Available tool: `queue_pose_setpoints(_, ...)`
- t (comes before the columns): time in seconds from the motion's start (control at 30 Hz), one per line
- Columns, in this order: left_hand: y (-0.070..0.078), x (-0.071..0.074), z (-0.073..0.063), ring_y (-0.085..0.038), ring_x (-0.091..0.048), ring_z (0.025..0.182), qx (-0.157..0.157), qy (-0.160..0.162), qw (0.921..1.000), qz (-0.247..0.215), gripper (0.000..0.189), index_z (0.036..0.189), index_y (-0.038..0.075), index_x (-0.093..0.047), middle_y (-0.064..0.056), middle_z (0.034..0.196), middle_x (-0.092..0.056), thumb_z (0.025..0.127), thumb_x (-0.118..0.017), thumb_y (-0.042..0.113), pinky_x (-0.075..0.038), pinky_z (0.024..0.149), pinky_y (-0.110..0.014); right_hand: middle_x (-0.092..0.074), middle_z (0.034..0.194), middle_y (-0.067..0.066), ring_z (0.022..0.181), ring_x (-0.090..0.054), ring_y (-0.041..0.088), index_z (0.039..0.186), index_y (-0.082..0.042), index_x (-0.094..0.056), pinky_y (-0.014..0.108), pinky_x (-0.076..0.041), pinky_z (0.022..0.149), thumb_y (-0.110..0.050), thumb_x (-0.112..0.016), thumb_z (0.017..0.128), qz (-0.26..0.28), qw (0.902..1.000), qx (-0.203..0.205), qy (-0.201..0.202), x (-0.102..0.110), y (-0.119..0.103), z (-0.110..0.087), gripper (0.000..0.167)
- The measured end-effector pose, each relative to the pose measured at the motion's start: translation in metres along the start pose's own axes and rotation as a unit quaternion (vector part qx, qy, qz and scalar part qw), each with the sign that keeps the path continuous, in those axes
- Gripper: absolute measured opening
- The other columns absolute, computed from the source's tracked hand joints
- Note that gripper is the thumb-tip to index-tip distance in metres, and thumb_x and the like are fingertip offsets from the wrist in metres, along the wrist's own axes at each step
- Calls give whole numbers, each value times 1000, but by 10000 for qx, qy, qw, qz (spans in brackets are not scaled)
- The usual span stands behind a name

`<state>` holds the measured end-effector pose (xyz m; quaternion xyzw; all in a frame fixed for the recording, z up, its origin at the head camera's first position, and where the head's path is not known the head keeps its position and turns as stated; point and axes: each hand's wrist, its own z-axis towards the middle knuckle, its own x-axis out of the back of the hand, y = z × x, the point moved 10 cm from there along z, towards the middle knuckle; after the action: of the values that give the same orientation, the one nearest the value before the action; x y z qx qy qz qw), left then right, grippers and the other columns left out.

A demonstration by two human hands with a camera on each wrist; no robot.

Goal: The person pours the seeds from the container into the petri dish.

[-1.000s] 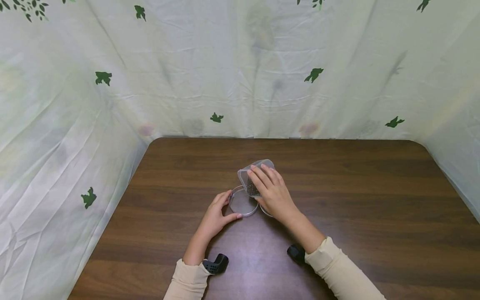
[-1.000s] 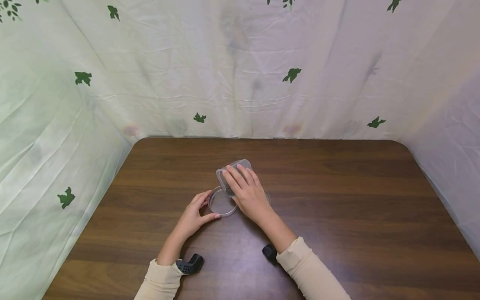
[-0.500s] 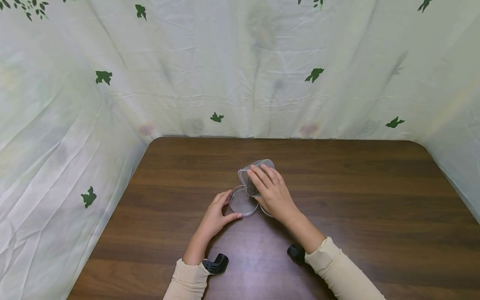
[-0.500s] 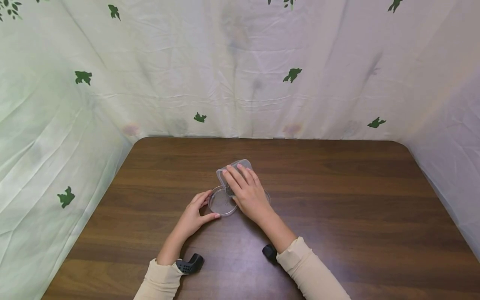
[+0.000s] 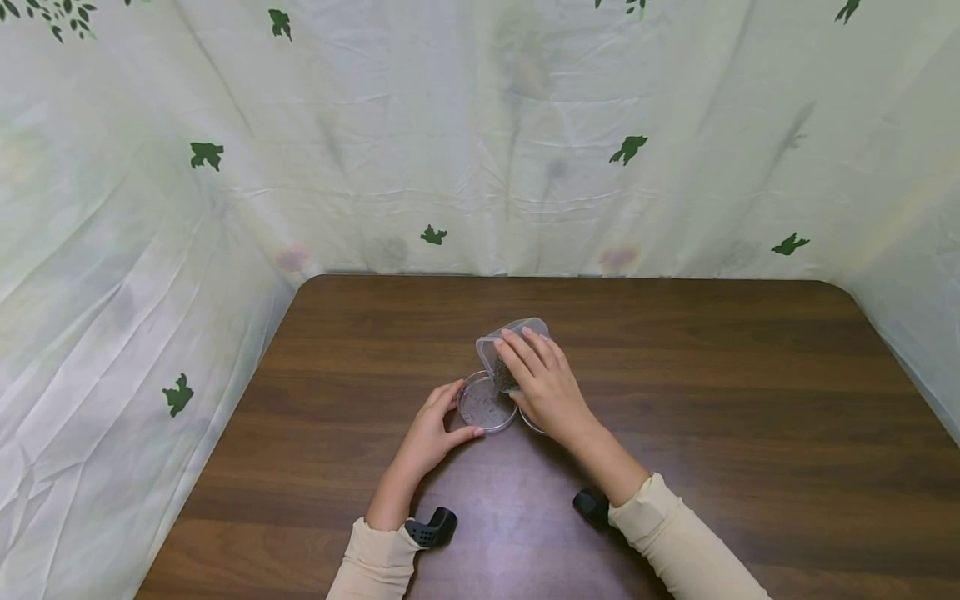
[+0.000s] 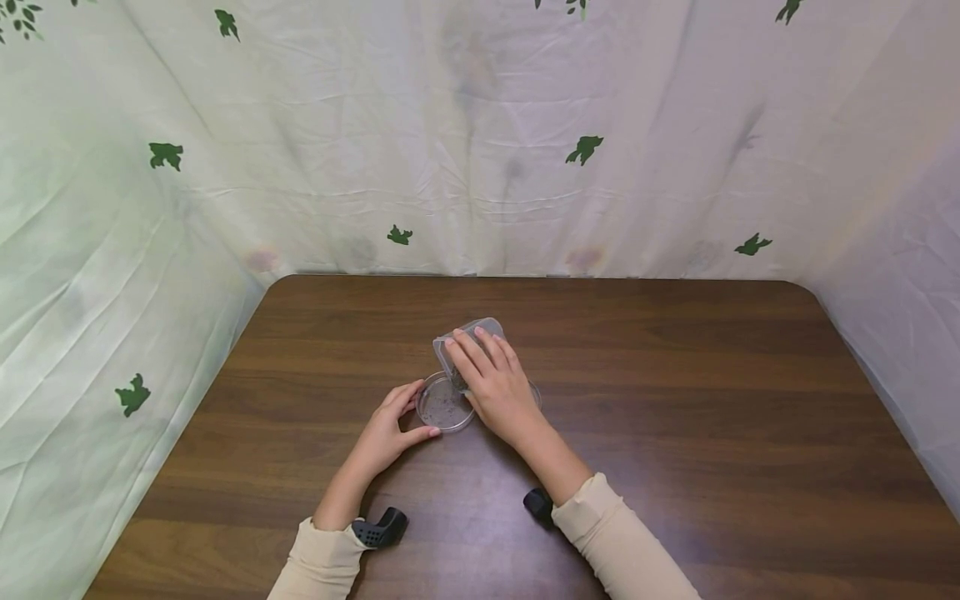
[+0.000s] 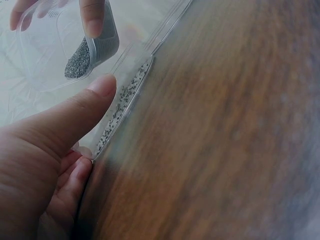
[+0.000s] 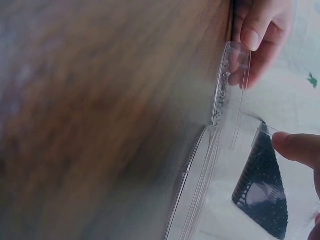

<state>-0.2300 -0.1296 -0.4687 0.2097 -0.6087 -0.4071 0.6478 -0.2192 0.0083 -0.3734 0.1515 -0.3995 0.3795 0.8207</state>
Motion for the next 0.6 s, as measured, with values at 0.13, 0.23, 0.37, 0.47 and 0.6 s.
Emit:
queue_pose_setpoints(0.13, 0, 0, 1, -28, -52, 105, -6, 11, 10000, 16, 77, 131, -1, -42, -15, 122, -47, 68, -79, 22, -42, 90, -36, -33, 138, 12, 126, -27, 32, 134, -4, -35, 44, -21, 104, -15, -82, 61, 4, 10000, 4, 43, 1, 0, 0, 88)
queue_pose_setpoints(0.23, 0, 0, 1, -28, -52, 105, -4, 3, 10000, 5, 77, 131, -1, -42, -15, 123, -47, 68, -79, 22, -42, 90, -36, -33, 138, 12, 126, -27, 32, 134, -4, -35, 44, -22, 103, -15, -82, 61, 12, 10000, 12, 52, 1, 0, 0, 88)
queue_pose_setpoints(0.37, 1, 0, 0, -28, -52, 105, 1, -4, 10000, -5, 77, 131, -1, -42, -15, 123, -47, 68, -79, 22, -42, 90, -36, -33, 138, 12, 127, -27, 32, 135, -5, -35, 45, -22, 103, -15, -82, 61, 0, 10000, 5, 42, 0, 1, 0, 88)
queue_pose_setpoints(0.47, 1, 0, 1, -28, -52, 105, -1, 0, 10000, -5, 77, 131, -1, -42, -15, 123, -47, 68, -79, 22, -42, 90, -36, -33, 139, 12, 127, -26, 32, 135, -5, -34, 44, -20, 104, -15, -81, 62, -30, 10000, -36, -5, -1, 2, 0, 88)
queue_pose_setpoints(0.6, 1, 0, 1, -28, -52, 105, 1, -3, 10000, 7, 77, 131, -1, -42, -15, 123, -47, 68, -79, 22, -42, 90, -36, -31, 140, 11, 129, -24, 30, 136, -6, -32, 42, -17, 106, -16, -80, 64, -75, 9998, -117, -130, -3, 3, -1, 87)
